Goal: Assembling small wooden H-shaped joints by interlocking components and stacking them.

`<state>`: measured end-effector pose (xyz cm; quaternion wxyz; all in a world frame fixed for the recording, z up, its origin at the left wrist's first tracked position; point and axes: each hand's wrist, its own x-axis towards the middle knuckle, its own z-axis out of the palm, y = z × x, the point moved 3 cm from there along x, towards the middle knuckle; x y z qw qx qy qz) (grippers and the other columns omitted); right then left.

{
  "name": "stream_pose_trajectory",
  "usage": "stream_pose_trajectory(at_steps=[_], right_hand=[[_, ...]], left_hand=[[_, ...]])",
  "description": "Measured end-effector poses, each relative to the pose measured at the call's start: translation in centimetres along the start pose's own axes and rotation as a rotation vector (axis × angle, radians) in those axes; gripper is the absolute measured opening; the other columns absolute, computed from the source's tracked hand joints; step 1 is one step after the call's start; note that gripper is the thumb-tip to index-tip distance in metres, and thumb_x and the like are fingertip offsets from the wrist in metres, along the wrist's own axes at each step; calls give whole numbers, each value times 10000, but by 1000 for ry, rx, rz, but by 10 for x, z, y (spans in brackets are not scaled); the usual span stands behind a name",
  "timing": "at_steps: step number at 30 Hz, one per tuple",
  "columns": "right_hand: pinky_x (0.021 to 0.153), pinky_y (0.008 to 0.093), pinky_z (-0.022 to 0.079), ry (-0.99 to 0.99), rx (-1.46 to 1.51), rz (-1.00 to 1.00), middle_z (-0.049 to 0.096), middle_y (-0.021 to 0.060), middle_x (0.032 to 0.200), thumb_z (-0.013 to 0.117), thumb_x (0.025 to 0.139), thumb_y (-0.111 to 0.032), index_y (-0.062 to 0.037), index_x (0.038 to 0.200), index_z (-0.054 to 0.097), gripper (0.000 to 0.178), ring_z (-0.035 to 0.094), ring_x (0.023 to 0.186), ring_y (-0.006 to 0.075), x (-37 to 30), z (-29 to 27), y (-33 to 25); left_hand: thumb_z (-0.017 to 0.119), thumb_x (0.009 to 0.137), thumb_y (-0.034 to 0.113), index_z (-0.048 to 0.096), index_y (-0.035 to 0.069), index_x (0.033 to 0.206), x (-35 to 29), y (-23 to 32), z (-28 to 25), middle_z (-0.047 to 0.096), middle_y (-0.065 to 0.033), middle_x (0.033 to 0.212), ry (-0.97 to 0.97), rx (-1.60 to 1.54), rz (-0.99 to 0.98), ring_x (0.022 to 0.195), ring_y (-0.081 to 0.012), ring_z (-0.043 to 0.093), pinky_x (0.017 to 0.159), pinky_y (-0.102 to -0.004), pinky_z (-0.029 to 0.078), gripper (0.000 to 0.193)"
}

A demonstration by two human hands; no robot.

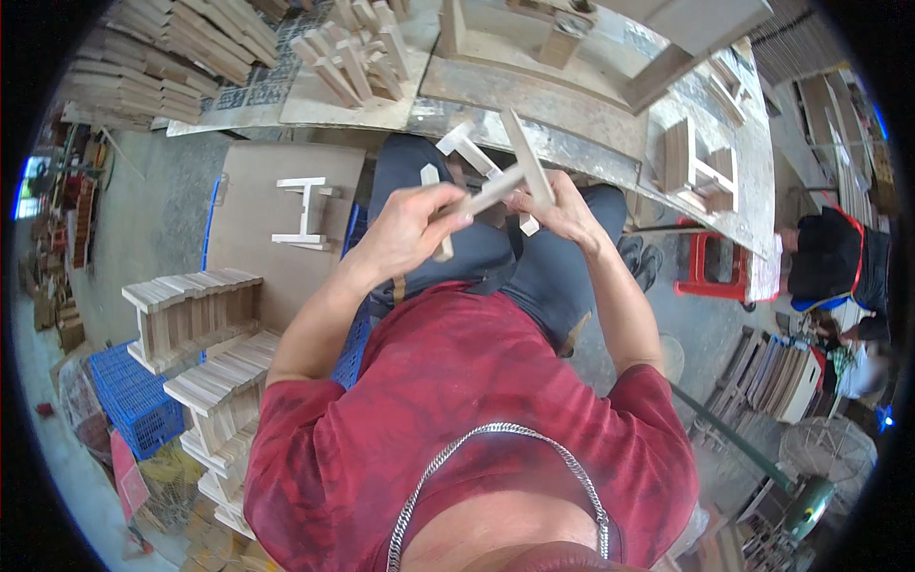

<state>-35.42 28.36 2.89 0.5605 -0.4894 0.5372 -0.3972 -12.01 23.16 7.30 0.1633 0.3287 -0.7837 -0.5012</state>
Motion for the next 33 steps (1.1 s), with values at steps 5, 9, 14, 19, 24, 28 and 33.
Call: stream_pose_trajectory(at_steps=[5, 9, 14, 19, 24, 28, 33], right_hand=[[709, 266, 530, 102, -22, 62, 727, 40, 898, 816, 897, -222, 30, 1121, 725, 349, 665, 811, 96, -21, -19, 24], [697, 285, 497, 145, 94, 71, 688, 11, 815, 800, 908, -244, -11, 1005, 731, 262, 611, 779, 78, -28, -21, 25], [581, 212, 409, 104, 207, 26, 657, -8, 745, 751, 943, -203, -20, 1000, 702, 198, 557, 658, 39, -13, -22, 22], [555, 214, 387, 138, 276, -17, 646, -12, 709, 741, 935, -166, -22, 934, 711, 147, 535, 613, 39, -2, -14, 25], [575, 229, 415, 137, 289, -70, 656, 5, 710, 757, 911, -156, -2, 927, 724, 158, 556, 627, 54, 0, -11, 10], [577, 229, 416, 223, 254, -85, 658, 12, 709, 754, 904, -140, 8, 924, 726, 152, 561, 627, 62, 0, -9, 7], [534, 225, 412, 167, 447, -96, 667, 26, 697, 734, 903, -133, 19, 951, 723, 160, 574, 585, 66, -1, -9, 16]], left_hand=[[700, 978, 226, 731, 8, 1129, 43, -6, 21, 691, -51, 827, -151, -106, -34, 720, -84, 596, 653, -283, 496, 267], [694, 988, 235, 740, 12, 1101, 60, -18, 33, 704, -8, 831, -218, -239, -63, 726, -68, 595, 651, -265, 486, 255], [700, 988, 276, 754, 22, 1082, 79, -33, 29, 743, 3, 843, -241, -409, -123, 762, -40, 600, 667, -239, 478, 276], [705, 988, 286, 763, 22, 1042, 81, -36, 19, 730, 5, 829, -282, -456, -106, 743, -41, 585, 668, -236, 467, 276], [712, 985, 302, 762, 17, 1028, 78, -31, 6, 722, -2, 833, -277, -392, -80, 759, -51, 585, 683, -240, 465, 292], [709, 987, 301, 761, 18, 1022, 80, -35, 9, 721, -4, 836, -255, -393, -76, 771, -53, 586, 690, -243, 466, 290], [689, 998, 321, 760, 15, 992, 80, -31, 13, 718, -2, 836, -288, -392, -90, 770, -53, 582, 686, -244, 458, 314]])
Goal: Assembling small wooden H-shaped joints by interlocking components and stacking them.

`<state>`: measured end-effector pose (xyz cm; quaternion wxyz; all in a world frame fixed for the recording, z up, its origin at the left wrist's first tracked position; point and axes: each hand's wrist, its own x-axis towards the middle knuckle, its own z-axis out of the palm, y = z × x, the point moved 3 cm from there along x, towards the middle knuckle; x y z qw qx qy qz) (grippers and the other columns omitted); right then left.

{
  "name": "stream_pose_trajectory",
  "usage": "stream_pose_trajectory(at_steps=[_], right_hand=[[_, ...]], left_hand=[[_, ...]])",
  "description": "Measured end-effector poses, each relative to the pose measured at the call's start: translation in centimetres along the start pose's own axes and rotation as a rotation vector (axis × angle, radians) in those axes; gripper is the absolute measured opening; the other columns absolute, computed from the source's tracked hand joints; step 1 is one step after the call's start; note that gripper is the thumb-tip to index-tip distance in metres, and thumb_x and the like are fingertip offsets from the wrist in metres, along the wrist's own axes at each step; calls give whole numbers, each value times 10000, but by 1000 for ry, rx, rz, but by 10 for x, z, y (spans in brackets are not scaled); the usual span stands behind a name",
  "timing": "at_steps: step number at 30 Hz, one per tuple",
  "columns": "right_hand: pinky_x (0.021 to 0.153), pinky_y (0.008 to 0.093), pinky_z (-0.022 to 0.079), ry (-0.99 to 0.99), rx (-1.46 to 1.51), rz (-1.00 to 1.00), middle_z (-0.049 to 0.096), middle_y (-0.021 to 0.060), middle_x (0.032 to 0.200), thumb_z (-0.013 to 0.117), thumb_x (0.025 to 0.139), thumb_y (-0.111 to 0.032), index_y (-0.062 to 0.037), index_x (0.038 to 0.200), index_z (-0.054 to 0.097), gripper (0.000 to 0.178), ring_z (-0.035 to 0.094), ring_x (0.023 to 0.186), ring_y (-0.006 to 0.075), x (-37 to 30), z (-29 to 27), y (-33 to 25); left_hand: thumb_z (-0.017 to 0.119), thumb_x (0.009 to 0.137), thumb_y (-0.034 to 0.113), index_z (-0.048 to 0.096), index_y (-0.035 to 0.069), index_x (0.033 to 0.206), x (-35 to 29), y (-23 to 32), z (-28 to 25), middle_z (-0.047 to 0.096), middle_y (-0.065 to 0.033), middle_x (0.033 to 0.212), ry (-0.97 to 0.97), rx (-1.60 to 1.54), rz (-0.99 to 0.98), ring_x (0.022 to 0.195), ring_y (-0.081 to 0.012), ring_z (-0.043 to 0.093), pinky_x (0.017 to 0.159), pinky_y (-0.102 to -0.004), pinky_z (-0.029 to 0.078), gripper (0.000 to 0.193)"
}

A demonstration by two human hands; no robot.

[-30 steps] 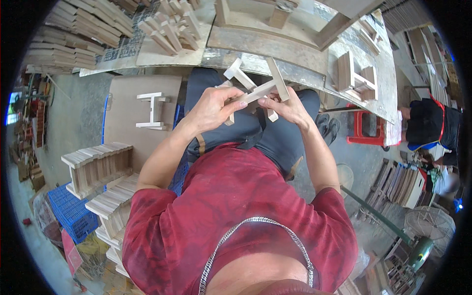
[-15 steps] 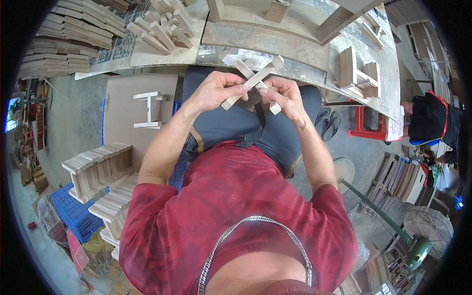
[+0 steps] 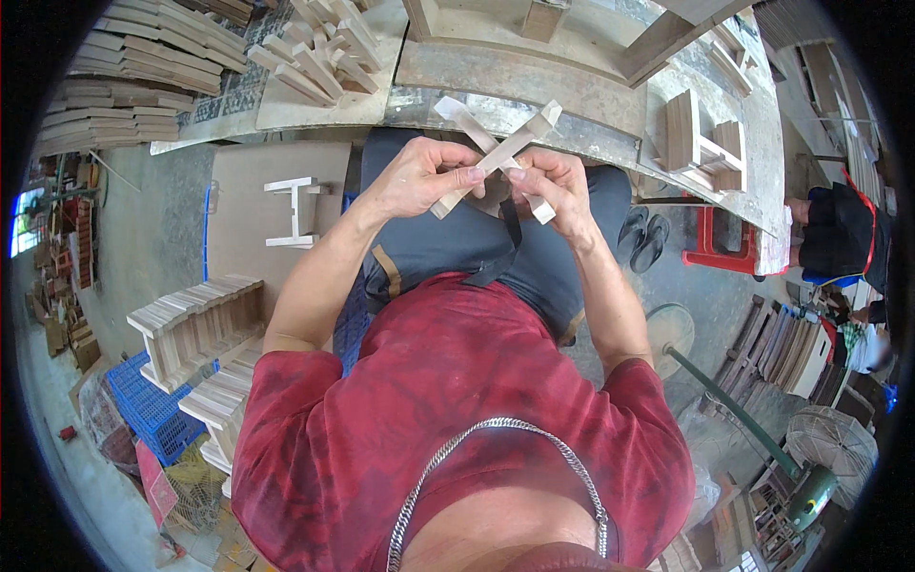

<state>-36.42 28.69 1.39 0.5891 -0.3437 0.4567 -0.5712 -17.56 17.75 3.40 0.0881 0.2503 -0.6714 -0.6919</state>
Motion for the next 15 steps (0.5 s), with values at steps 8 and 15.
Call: stream_pose_trajectory(at_steps=[8, 15], right_hand=[[544, 225, 399, 54, -102, 50, 652, 5, 699, 708, 928, -109, 13, 894, 722, 128, 562, 600, 61, 1, -1, -9], [536, 238, 388, 83, 30, -36, 640, 51, 701, 681, 956, -208, 23, 908, 709, 238, 545, 581, 103, 13, -15, 6]], left_hand=[[695, 995, 296, 765, 20, 952, 20, 5, -7, 715, 6, 791, -63, -29, -51, 712, -42, 571, 649, -238, 442, 288], [713, 982, 296, 764, 27, 1047, 39, -8, -10, 744, -11, 838, -106, -183, -101, 722, -60, 636, 641, -227, 467, 281]])
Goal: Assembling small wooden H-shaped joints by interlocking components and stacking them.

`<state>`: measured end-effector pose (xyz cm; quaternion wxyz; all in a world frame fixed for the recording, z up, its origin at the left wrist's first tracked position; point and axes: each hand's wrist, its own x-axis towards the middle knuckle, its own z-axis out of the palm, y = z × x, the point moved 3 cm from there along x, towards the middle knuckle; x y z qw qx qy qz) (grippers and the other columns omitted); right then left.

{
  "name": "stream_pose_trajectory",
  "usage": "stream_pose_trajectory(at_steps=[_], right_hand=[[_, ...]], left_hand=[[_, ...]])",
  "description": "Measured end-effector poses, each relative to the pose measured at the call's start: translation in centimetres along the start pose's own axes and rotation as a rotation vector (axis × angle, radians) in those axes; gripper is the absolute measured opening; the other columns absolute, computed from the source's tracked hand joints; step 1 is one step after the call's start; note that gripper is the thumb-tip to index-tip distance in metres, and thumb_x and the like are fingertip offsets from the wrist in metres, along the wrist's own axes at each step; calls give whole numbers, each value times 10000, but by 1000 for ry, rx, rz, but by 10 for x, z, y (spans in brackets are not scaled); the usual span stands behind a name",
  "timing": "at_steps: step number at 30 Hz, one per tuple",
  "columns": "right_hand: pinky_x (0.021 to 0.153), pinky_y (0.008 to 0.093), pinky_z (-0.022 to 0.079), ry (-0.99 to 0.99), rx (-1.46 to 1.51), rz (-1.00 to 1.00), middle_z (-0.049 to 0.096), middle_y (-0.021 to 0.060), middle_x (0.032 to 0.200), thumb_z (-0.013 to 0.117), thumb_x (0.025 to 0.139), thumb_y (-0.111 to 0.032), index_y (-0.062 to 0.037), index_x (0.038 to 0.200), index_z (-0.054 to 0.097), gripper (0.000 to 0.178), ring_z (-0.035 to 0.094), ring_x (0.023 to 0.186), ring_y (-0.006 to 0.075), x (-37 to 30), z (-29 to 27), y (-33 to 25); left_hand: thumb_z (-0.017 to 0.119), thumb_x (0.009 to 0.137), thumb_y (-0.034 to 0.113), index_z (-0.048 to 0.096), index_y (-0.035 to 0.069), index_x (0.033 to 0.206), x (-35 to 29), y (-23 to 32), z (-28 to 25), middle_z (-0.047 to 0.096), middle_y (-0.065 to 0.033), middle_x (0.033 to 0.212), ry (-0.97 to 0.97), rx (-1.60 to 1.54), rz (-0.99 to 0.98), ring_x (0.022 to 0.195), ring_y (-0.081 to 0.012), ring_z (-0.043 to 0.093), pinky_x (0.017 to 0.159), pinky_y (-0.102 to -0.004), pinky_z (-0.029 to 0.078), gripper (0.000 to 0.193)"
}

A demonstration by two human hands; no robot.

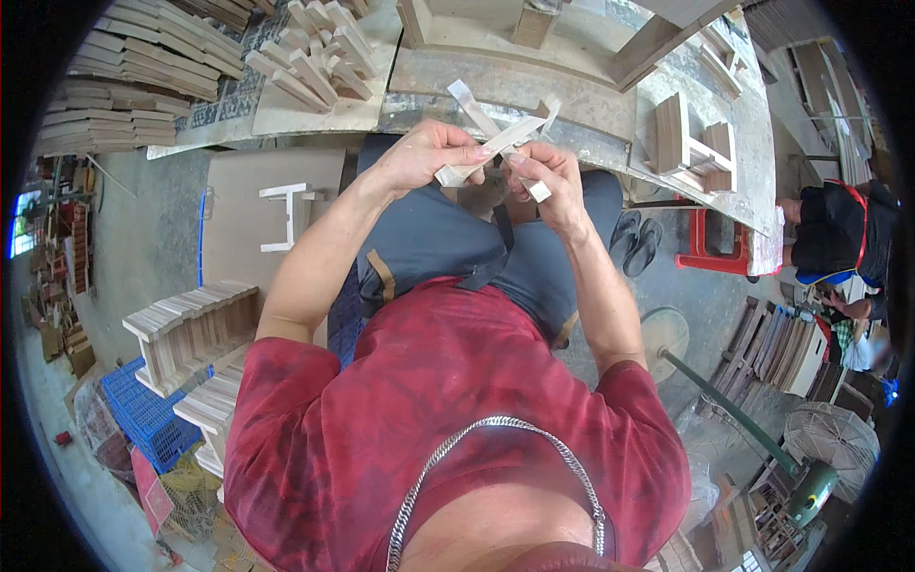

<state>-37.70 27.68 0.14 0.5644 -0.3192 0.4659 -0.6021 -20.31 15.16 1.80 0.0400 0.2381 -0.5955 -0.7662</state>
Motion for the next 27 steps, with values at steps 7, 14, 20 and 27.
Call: stream_pose_trajectory(at_steps=[7, 14, 20, 27], right_hand=[[727, 299, 456, -172, 240, -11, 688, 60, 881, 656, 972, -441, 35, 1168, 673, 515, 601, 797, 139, 20, -35, -16], [766, 392, 512, 408, -1094, -437, 698, 154, 841, 842, 797, -200, -3, 922, 717, 264, 671, 847, 297, 45, -32, -75], [687, 467, 528, 514, -1145, -424, 679, 197, 736, 778, 862, -327, 25, 844, 682, 366, 676, 713, 394, 97, -45, -112], [706, 487, 532, 505, -1329, -502, 679, 210, 743, 771, 860, -314, 5, 814, 658, 342, 683, 760, 419, 138, -75, -107]], left_hand=[[736, 941, 240, 718, -4, 1108, -5, 20, 18, 746, -61, 861, 395, 379, 391, 673, -144, 648, 643, -329, 514, 297], [723, 932, 256, 706, -24, 985, 55, 66, -14, 690, -150, 731, 654, 831, 528, 609, -234, 645, 603, -358, 494, 286], [730, 914, 300, 686, -32, 912, 120, 94, -42, 679, -214, 741, 702, 829, 573, 683, -356, 688, 654, -448, 518, 335], [703, 912, 302, 681, -31, 948, 153, 97, -53, 707, -275, 887, 710, 990, 526, 868, -464, 695, 778, -533, 548, 336]])
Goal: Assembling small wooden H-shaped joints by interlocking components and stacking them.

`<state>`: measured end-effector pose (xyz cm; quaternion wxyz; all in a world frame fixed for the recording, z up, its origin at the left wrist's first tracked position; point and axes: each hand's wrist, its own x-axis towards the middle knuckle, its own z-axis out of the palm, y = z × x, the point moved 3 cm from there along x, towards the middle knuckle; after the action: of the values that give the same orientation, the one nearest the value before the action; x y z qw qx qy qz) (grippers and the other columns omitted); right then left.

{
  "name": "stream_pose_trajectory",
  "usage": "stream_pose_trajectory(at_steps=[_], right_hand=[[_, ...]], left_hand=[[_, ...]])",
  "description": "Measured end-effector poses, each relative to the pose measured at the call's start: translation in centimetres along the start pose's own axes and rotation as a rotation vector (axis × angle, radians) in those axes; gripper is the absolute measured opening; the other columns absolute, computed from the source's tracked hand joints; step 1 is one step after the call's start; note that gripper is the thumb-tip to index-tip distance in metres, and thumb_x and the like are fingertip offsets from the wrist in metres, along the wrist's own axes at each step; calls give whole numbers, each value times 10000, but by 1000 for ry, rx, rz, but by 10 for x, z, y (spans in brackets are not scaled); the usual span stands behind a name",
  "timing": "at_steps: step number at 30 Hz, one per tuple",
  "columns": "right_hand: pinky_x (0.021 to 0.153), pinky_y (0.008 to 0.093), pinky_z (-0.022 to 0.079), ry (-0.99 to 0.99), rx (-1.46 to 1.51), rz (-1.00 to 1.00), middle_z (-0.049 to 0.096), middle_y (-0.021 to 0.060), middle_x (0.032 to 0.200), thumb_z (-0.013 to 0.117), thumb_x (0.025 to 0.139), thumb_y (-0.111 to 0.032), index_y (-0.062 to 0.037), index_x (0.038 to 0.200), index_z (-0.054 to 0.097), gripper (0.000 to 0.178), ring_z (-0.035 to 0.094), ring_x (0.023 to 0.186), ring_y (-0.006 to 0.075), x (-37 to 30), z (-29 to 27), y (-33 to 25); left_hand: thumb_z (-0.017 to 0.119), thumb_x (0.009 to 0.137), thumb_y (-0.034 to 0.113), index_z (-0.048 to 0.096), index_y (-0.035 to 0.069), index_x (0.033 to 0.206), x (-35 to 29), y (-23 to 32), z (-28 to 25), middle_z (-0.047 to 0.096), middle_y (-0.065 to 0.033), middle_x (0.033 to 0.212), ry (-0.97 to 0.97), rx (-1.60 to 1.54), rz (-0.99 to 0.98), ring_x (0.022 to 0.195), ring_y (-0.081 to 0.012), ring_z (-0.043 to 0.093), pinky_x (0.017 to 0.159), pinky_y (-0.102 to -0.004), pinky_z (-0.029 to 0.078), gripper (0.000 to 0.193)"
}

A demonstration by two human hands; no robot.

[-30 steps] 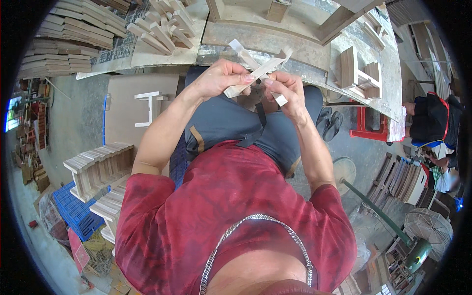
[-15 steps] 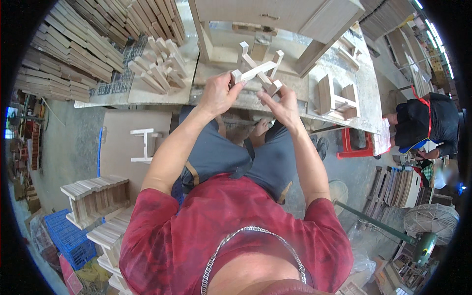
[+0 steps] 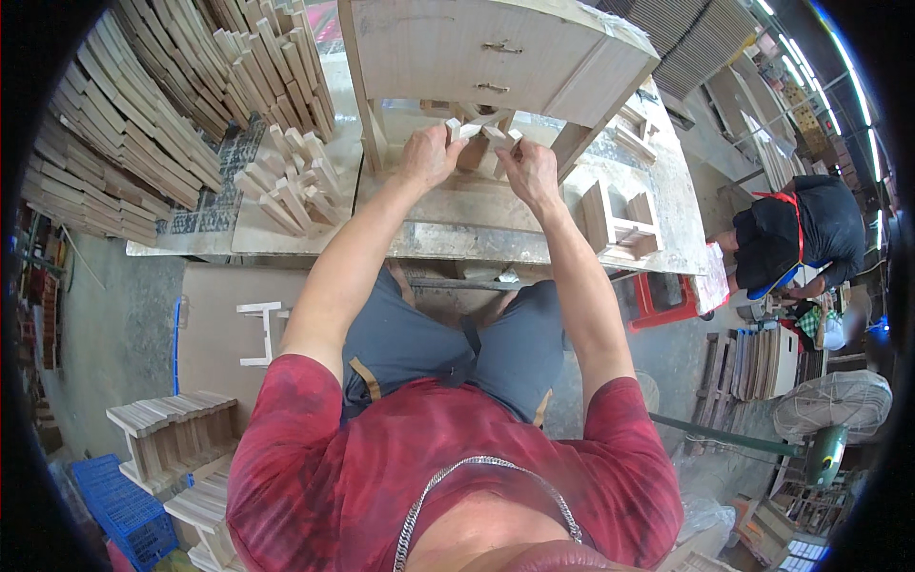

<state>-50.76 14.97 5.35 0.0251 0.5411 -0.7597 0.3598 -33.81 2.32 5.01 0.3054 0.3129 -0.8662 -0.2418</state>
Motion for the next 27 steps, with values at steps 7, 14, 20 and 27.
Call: stream_pose_trajectory(at_steps=[7, 14, 20, 27], right_hand=[[723, 500, 536, -73, -6, 2, 683, 220, 754, 760, 868, -311, 14, 829, 662, 341, 687, 776, 423, 5, -4, -12], [772, 493, 548, -71, -117, 38, 708, 234, 807, 746, 867, -337, 17, 883, 690, 359, 704, 814, 416, 9, -8, -13], [723, 405, 553, -100, -8, -20, 729, 218, 800, 790, 838, -354, 60, 906, 729, 423, 733, 782, 334, 2, -12, -24], [854, 415, 561, -458, 363, -261, 665, 171, 1223, 756, 803, -55, -51, 1277, 665, 483, 672, 1056, 302, -76, -85, -92]], left_hand=[[710, 905, 301, 674, -51, 929, 2, -4, -5, 696, -281, 853, 8, -26, -39, 841, -469, 690, 753, -540, 531, 354], [682, 928, 313, 674, -11, 1050, 7, 9, -12, 724, -257, 1019, -82, -2, -161, 1005, -440, 689, 872, -531, 546, 346], [717, 900, 304, 690, 11, 981, -4, -1, -19, 723, -237, 980, 5, -69, -116, 967, -429, 691, 840, -518, 539, 305], [739, 915, 276, 698, -2, 954, -86, 3, -104, 728, -138, 852, -64, -164, -99, 723, -245, 712, 695, -374, 553, 283]])
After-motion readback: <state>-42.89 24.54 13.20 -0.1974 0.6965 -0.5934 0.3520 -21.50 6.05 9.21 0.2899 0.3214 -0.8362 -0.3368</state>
